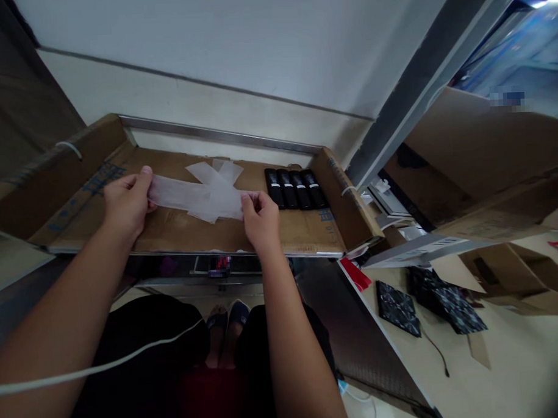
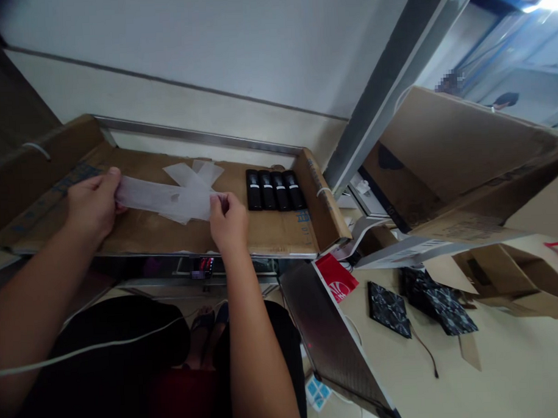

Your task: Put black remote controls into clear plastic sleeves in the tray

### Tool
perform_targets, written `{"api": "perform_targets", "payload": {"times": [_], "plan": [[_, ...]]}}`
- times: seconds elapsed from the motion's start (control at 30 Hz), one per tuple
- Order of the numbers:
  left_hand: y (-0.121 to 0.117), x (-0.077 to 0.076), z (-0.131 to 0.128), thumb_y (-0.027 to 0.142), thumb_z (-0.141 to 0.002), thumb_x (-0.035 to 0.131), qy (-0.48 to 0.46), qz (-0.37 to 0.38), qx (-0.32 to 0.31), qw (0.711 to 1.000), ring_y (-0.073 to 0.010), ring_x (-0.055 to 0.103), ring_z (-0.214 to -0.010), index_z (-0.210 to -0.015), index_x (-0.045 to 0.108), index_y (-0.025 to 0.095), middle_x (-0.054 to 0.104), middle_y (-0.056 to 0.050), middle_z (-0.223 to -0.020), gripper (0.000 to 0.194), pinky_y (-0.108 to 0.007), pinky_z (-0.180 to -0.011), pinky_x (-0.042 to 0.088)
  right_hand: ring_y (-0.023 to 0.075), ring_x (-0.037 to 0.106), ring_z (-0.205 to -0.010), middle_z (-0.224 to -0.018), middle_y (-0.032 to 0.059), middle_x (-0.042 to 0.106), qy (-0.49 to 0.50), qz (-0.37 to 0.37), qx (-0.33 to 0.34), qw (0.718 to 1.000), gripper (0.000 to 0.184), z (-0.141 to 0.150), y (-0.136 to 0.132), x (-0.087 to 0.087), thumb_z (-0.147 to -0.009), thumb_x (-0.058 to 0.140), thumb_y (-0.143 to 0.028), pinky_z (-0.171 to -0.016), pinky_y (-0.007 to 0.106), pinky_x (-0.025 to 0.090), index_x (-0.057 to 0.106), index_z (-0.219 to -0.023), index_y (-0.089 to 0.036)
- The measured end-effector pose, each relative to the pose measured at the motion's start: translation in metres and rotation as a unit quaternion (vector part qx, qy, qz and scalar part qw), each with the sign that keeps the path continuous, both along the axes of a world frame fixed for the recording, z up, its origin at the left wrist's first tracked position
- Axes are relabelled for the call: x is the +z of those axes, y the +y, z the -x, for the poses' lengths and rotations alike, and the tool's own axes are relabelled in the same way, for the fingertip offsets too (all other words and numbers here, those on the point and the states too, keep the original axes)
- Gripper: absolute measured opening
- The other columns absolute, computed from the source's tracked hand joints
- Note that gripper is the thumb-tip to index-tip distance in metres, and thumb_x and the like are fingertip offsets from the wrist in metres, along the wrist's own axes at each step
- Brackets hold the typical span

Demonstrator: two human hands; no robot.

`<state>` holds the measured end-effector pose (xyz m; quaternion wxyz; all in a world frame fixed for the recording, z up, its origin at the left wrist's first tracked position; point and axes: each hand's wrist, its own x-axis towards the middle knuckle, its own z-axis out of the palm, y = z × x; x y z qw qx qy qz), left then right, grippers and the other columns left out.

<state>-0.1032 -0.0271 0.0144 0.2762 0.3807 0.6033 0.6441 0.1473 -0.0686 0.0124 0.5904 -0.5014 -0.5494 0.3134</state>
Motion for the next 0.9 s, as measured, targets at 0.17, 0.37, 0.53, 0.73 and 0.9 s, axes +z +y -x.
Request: {"api": "perform_targets", "payload": {"times": [0.17,0.37,0.53,0.73,0.9], "plan": [[-0.003,0.004,-0.003,0.042,-0.088,0.067,-0.008,-0.007,-0.013,1.0,-0.0077,0.04,-0.039,-0.067,0.057,0.015,0.047,0.005,-0.051,0.035,-0.019,-0.033,0.036,0.0142,0.054,-0.065,-0.069,-0.0002,0.063,-0.017,-0.009,-0.047,0.999,0.028,-0.006,0.002,0.0,-0.092,0.058,-0.044,-0.064,0.027,0.042,0.064,-0.079,-0.02],[-0.003,0.007,-0.006,0.04,-0.089,0.065,-0.004,0.013,-0.005,1.0,-0.0081,0.04,-0.039,-0.068,0.059,0.015,0.046,0.005,-0.049,0.034,-0.02,-0.036,0.036,0.0129,0.047,-0.059,-0.062,-0.0031,0.055,-0.007,-0.014,-0.063,0.998,0.033,-0.016,0.003,0.0,-0.093,0.058,-0.048,-0.057,0.026,0.035,0.065,-0.079,-0.019],[-0.005,0.009,-0.007,0.055,-0.091,0.056,0.014,0.022,-0.037,0.999,-0.0103,0.046,-0.044,-0.072,0.066,0.013,0.058,-0.001,-0.058,0.047,-0.022,-0.038,0.032,0.0119,0.045,-0.059,-0.062,-0.0037,0.054,-0.02,-0.035,-0.049,0.998,0.033,-0.019,0.001,0.003,-0.093,0.059,-0.047,-0.057,0.025,0.035,0.065,-0.078,-0.019],[-0.014,0.015,-0.014,0.049,-0.087,0.062,0.139,0.053,-0.008,0.989,-0.0087,0.033,-0.04,-0.063,0.061,0.015,0.04,0.005,-0.042,0.042,-0.022,-0.041,0.023,0.0121,0.046,-0.06,-0.064,-0.0035,0.055,-0.028,-0.055,-0.052,0.997,0.032,-0.015,-0.001,0.006,-0.094,0.058,-0.048,-0.058,0.025,0.034,0.066,-0.08,-0.02],[-0.008,0.011,-0.009,0.071,-0.091,0.036,0.031,0.082,-0.068,0.994,-0.0121,0.044,-0.042,-0.071,0.065,0.014,0.056,-0.003,-0.055,0.067,-0.024,-0.041,0.028,0.0121,0.044,-0.06,-0.063,-0.0035,0.052,-0.01,-0.053,-0.065,0.996,0.033,-0.016,0.0,0.005,-0.094,0.057,-0.047,-0.058,0.026,0.033,0.063,-0.078,-0.02]]}}
